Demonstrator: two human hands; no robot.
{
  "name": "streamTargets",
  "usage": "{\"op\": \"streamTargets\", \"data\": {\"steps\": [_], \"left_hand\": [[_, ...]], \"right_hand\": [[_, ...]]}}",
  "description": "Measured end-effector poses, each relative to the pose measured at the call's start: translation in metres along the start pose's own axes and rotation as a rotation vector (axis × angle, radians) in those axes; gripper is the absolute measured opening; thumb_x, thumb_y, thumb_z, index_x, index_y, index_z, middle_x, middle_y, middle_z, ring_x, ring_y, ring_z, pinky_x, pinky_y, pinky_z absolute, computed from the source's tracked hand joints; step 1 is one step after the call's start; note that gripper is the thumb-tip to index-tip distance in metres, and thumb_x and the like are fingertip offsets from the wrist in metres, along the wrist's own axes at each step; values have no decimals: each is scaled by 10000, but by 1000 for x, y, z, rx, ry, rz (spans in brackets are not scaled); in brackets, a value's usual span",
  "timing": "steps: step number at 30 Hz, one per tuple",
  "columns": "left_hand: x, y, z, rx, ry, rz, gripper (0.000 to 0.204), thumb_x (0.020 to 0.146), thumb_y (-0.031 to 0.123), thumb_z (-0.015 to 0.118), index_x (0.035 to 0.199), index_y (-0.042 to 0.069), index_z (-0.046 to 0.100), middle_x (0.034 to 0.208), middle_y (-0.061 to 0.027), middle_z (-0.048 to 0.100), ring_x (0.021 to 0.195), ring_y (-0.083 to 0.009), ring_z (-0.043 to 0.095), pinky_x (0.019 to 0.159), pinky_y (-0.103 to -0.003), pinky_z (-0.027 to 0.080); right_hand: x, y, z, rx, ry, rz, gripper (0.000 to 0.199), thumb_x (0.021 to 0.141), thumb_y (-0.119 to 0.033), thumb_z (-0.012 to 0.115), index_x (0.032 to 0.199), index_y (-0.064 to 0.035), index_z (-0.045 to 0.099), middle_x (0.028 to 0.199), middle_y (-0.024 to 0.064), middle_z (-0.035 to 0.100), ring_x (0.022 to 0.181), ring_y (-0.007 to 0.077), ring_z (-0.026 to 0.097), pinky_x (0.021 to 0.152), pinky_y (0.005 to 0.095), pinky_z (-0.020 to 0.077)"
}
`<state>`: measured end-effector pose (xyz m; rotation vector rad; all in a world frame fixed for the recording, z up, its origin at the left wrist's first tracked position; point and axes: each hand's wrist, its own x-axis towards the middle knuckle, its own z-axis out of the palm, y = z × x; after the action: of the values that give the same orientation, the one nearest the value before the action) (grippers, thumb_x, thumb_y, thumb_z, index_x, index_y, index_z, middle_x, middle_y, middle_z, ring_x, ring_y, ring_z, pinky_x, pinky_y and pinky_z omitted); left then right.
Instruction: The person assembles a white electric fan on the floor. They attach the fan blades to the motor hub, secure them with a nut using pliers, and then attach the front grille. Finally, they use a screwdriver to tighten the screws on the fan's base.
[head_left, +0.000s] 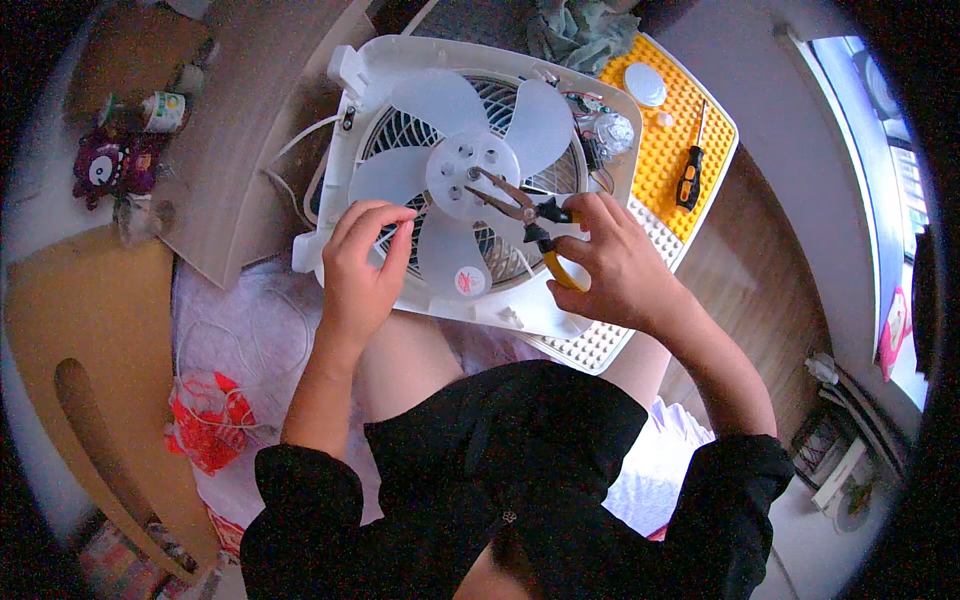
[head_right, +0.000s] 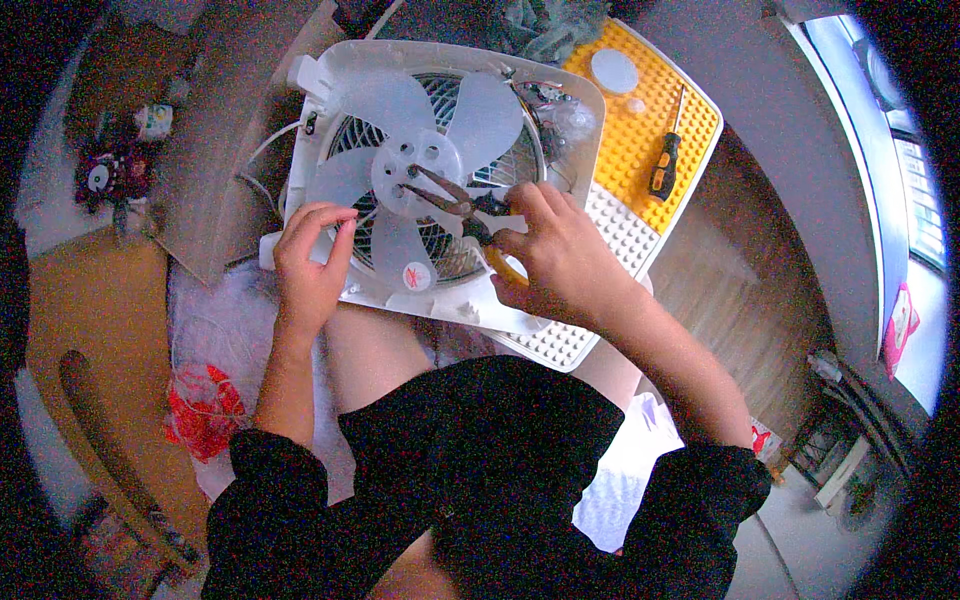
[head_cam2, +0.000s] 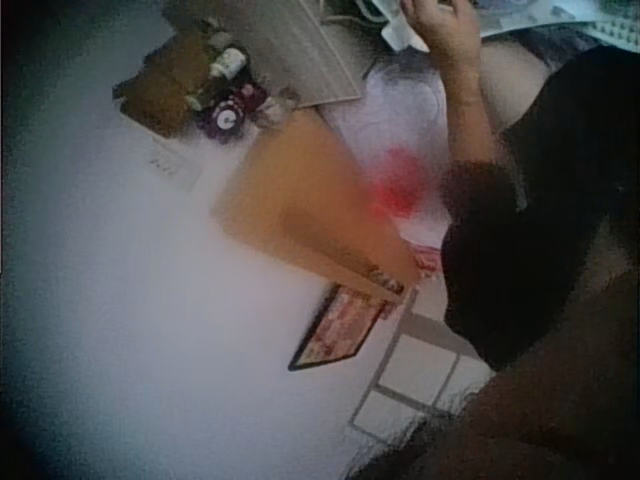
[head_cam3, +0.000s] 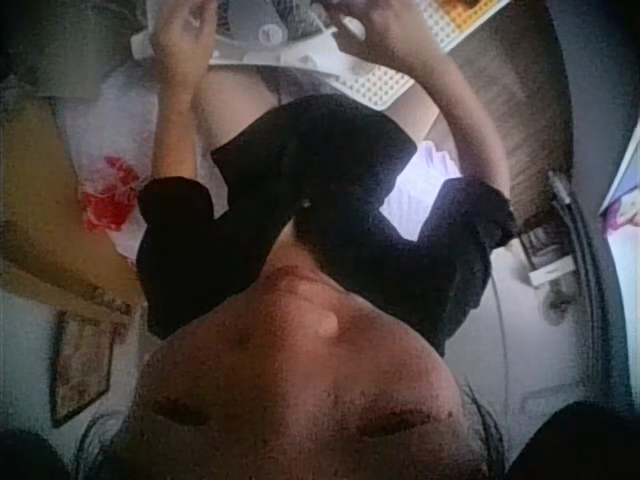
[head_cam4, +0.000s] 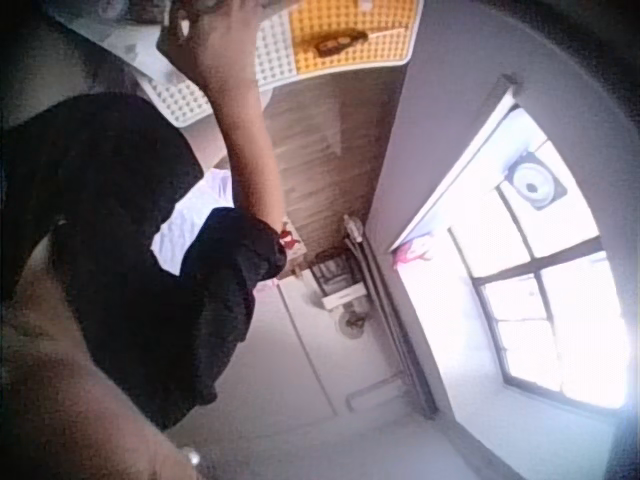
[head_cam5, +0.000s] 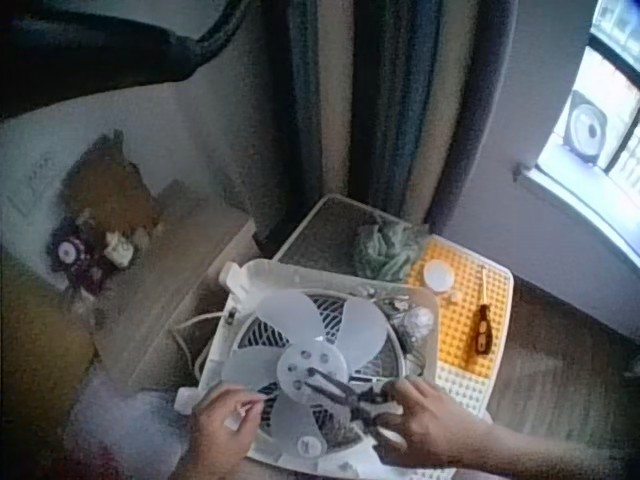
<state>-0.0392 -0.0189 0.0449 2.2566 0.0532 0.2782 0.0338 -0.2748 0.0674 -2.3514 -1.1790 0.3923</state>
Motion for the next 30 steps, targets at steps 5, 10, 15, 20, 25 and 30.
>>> {"op": "streamTargets", "data": {"steps": [5, 10, 15, 20, 25, 30], "left_hand": [[3, -7, 3, 10, -5, -16, 116, 753, -13, 606, 862, 24, 608, 864, -84, 609, 802, -206, 585, 707, -287, 456], [8, -8, 2, -14, -21, -43, 114, 757, -7, 608, 864, 32, 615, 860, -78, 608, 785, -186, 579, 656, -262, 447], [10, -7, 8, -72, -87, -107, 117, 757, 0, 615, 867, 40, 618, 848, -63, 604, 707, -151, 544, 600, -247, 426], [8, -11, 14, -52, -61, -57, 119, 754, 0, 618, 865, 43, 617, 836, -50, 603, 642, -121, 503, 566, -235, 406], [8, -14, 13, -88, -59, -95, 118, 747, 4, 623, 857, 45, 617, 831, -50, 606, 645, -125, 508, 570, -236, 409], [6, -10, 15, -54, -37, -50, 118, 743, 14, 628, 856, 43, 615, 846, -52, 606, 672, -131, 528, 583, -243, 422]], "right_hand": [[9, 10, -6, -25, -55, -17, 253, 614, -175, 708, 808, -21, 655, 1017, 142, 479, 923, 271, 490, 775, 352, 455], [17, 16, -11, -25, -80, -61, 237, 623, -164, 699, 789, -3, 648, 1011, 150, 491, 913, 271, 493, 770, 356, 459], [14, 9, -1, 18, -34, -50, 217, 616, -179, 652, 775, -33, 639, 950, 146, 473, 883, 288, 480, 764, 371, 444], [12, -1, 6, -13, -36, -14, 227, 626, -143, 680, 790, 13, 651, 1028, 178, 461, 901, 307, 499, 765, 366, 466], [12, -5, 10, -16, -34, 0, 217, 627, -130, 671, 791, 11, 652, 1021, 180, 459, 907, 317, 497, 766, 376, 466], [8, -13, 20, 13, 15, 40, 228, 631, -141, 672, 795, 16, 654, 998, 190, 470, 911, 322, 496, 765, 380, 465]]}}
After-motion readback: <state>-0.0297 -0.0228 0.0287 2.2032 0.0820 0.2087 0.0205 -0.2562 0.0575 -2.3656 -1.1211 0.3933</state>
